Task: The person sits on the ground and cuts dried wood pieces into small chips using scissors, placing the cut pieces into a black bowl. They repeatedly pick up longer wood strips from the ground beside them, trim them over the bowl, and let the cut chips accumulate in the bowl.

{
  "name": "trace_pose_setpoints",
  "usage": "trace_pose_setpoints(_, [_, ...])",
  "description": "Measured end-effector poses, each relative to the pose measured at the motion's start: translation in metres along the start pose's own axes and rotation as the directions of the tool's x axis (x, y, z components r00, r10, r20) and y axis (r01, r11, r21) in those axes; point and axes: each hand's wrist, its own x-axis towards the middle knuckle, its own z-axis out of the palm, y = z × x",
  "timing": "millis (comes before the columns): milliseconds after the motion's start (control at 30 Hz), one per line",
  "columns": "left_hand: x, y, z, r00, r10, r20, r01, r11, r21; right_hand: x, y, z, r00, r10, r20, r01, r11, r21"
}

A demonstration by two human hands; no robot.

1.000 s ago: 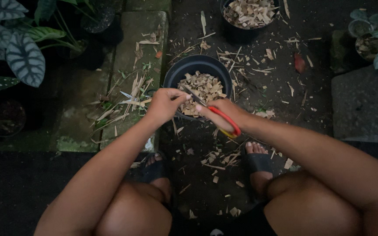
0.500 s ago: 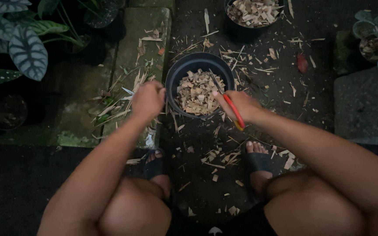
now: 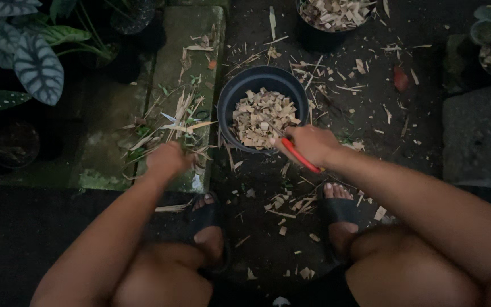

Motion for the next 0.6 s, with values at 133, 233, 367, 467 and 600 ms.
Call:
trace_pose_setpoints(133, [-0.003,0.009,0.003,0.995,-0.043,0.09,0.044,0.999,-0.016,-0.001,0.0,0.003,0.998,-0.032,-0.058,0.031,0.999,-0.017])
trace_pose_setpoints(233, [0.005,0.01,0.009,0.993,-0.055,0.104,0.054,0.998,0.011,-0.001,-0.001,0.001,0.998,-0.034,-0.047,0.034,0.999,-0.005])
trace_pose_setpoints(367, [0.019,0.004,0.02,0.996,-0.052,0.075,0.053,0.999,-0.007,-0.003,-0.005,-0.006,1.0,0.019,0.014,-0.019,1.0,0.002])
trace_pose_setpoints(467, [0.025,-0.004,0.021,0.999,-0.045,-0.016,0.044,0.997,-0.062,-0.005,-0.006,-0.011,0.995,0.046,0.09,-0.049,0.998,0.03])
trace_pose_setpoints(600, [0.023,-0.008,0.005,0.993,-0.047,-0.108,0.03,0.988,-0.153,-0.005,-0.004,-0.012,0.99,0.057,0.126,-0.064,0.997,0.05])
